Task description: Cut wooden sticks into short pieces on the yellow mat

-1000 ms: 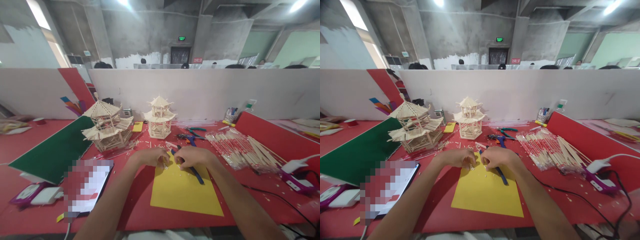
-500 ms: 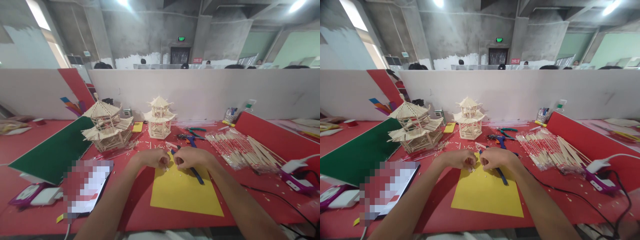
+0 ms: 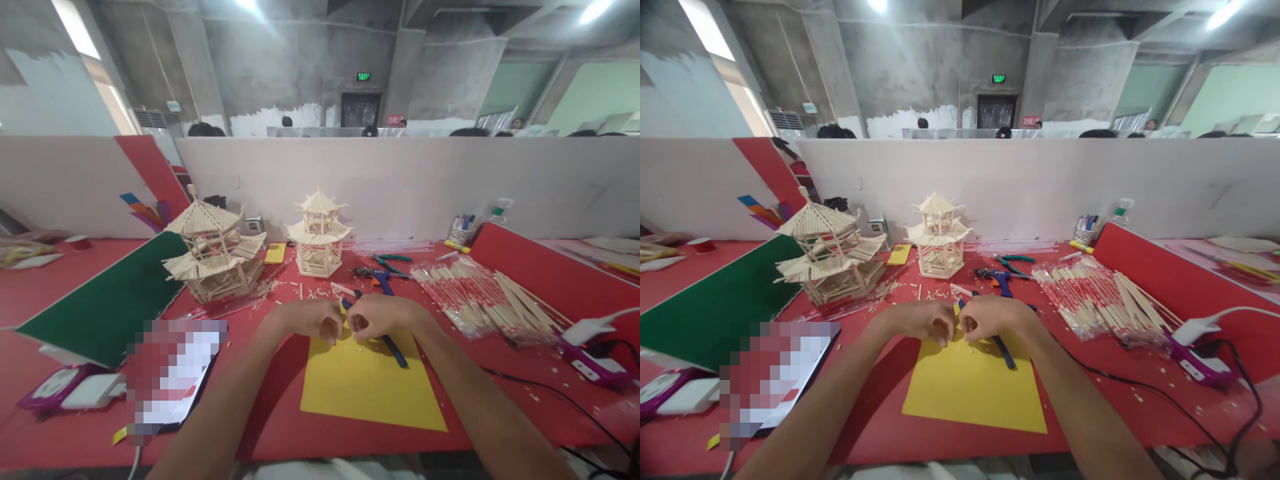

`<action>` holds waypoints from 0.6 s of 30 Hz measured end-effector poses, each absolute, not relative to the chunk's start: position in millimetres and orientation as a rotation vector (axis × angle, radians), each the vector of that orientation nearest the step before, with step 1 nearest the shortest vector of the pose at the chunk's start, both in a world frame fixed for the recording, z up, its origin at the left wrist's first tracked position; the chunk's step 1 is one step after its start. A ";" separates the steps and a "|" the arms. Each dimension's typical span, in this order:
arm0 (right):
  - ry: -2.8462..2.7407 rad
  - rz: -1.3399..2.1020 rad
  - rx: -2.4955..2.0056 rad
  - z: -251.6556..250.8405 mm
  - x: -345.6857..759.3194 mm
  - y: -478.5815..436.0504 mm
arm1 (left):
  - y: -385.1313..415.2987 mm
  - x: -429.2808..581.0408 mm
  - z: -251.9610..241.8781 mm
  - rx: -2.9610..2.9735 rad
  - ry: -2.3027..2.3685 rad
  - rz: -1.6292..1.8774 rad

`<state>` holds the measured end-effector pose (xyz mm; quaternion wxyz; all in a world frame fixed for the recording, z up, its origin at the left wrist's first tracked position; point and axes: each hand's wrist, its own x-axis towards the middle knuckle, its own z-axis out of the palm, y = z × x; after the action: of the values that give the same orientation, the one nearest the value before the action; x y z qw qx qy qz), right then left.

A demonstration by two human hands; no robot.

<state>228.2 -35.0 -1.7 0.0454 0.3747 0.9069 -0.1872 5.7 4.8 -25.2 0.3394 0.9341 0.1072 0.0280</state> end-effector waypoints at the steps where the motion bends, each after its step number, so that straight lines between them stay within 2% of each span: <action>1: 2.764 -0.575 1.135 -2.2 227.6 -34.8 | 5.1 6.1 -25.5 2.433 0.272 0.072; 18: 2.672 -0.679 1.281 -7.4 234.9 -28.0 | 9.5 6.3 -30.0 2.459 0.347 0.027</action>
<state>234.9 -28.0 -7.4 0.0509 0.4208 0.8778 -0.2232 6.3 9.5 -30.0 0.3231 0.9370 0.1322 0.0103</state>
